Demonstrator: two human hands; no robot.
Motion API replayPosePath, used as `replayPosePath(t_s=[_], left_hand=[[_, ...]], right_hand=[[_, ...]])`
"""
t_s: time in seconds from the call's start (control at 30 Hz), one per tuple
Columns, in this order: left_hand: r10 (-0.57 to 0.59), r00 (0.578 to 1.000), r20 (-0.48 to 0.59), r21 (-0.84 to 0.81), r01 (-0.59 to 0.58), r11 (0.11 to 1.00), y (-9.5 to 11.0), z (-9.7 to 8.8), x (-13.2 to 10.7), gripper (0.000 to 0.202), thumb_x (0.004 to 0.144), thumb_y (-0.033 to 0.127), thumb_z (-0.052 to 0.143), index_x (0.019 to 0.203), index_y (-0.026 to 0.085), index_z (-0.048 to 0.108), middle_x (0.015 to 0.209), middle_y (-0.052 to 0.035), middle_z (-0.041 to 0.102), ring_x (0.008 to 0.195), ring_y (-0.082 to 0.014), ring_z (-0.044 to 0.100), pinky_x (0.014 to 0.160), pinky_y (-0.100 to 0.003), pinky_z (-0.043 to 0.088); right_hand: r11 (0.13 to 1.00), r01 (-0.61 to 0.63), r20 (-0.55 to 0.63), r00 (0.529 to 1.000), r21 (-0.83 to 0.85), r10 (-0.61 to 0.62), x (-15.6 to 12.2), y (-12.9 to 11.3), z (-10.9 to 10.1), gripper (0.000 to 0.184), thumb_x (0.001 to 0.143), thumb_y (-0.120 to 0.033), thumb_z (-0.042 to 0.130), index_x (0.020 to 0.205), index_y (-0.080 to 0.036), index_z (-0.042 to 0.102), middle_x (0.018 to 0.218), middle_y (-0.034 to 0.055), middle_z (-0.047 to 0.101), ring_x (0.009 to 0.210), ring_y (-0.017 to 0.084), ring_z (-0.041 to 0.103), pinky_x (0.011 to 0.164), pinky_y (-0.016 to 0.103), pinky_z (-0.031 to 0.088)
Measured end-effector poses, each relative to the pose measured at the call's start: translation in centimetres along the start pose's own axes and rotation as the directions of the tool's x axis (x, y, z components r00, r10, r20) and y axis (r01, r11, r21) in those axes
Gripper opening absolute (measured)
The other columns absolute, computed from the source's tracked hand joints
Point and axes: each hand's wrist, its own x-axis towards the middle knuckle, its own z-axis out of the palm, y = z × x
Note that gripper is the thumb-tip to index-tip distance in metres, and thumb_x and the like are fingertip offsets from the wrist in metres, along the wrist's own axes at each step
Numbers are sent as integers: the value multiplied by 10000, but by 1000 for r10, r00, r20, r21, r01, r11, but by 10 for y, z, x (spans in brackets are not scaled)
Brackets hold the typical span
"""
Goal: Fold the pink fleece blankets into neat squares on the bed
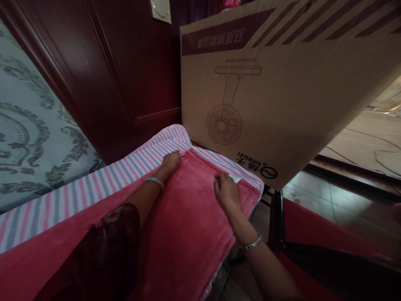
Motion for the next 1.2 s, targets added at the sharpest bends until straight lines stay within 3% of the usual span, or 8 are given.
replayPosePath(t_s=[0.17,0.27,0.37,0.53,0.73,0.83,1.03,1.2], left_hand=[[-66,987,149,-18,70,997,-42,-23,-15,381,1000,359,403,1020,148,719,1095,-119,755,983,-208,706,761,-241,489],[-103,977,186,5,104,995,-72,-34,-50,391,986,393,429,953,152,735,1021,-105,762,935,-213,708,756,-254,489],[-148,981,127,53,142,988,-87,-32,-89,384,989,407,435,992,147,718,1075,-144,749,1027,-265,694,825,-305,493],[-181,983,-24,91,182,979,-90,-16,-114,395,1036,365,331,1189,141,618,1206,-201,707,1152,-307,659,948,-387,475],[-157,988,5,92,156,984,-96,-26,-106,382,1019,411,380,1118,174,663,1172,-152,738,1133,-275,675,950,-348,484],[-160,987,17,90,158,983,-89,-30,-100,424,1017,434,344,1072,186,683,1185,-134,739,1134,-264,674,926,-336,499],[-205,977,-61,75,209,975,-65,-15,-92,501,1010,437,246,1210,149,603,1250,-216,689,1131,-353,664,920,-479,500],[-149,986,-76,47,153,987,-63,-19,-101,494,976,398,356,1320,106,557,1289,-236,645,1190,-362,610,954,-473,488]], right_hand=[[999,34,-18,999,1,-34,-2,5,2,269,947,-180,478,1127,-148,676,1109,125,695,1029,247,627,900,329,454],[999,38,-29,999,3,-37,-2,7,4,271,946,-190,476,1120,-149,679,1092,129,693,1012,253,629,887,339,458],[1000,29,-23,999,-9,-29,-2,7,4,266,946,-196,479,1114,-162,683,1091,126,690,1017,254,629,882,344,459],[1000,10,10,1000,-29,-9,-2,5,1,261,950,-203,502,1132,-159,683,1128,127,690,1036,251,634,890,339,463],[1000,8,8,1000,-21,-8,-2,2,1,260,950,-189,495,1126,-160,685,1138,127,695,1054,254,635,911,341,464],[1000,1,1,1000,-16,-1,-2,0,0,267,946,-184,489,1124,-156,686,1137,133,694,1056,260,634,921,348,464],[1000,-17,25,1000,-3,17,2,-4,-7,290,952,-183,472,1154,-154,678,1173,136,690,1096,263,623,950,354,466],[999,-37,26,999,-14,38,2,-2,-9,296,946,-184,470,1163,-162,670,1199,141,681,1110,274,614,955,373,467]])
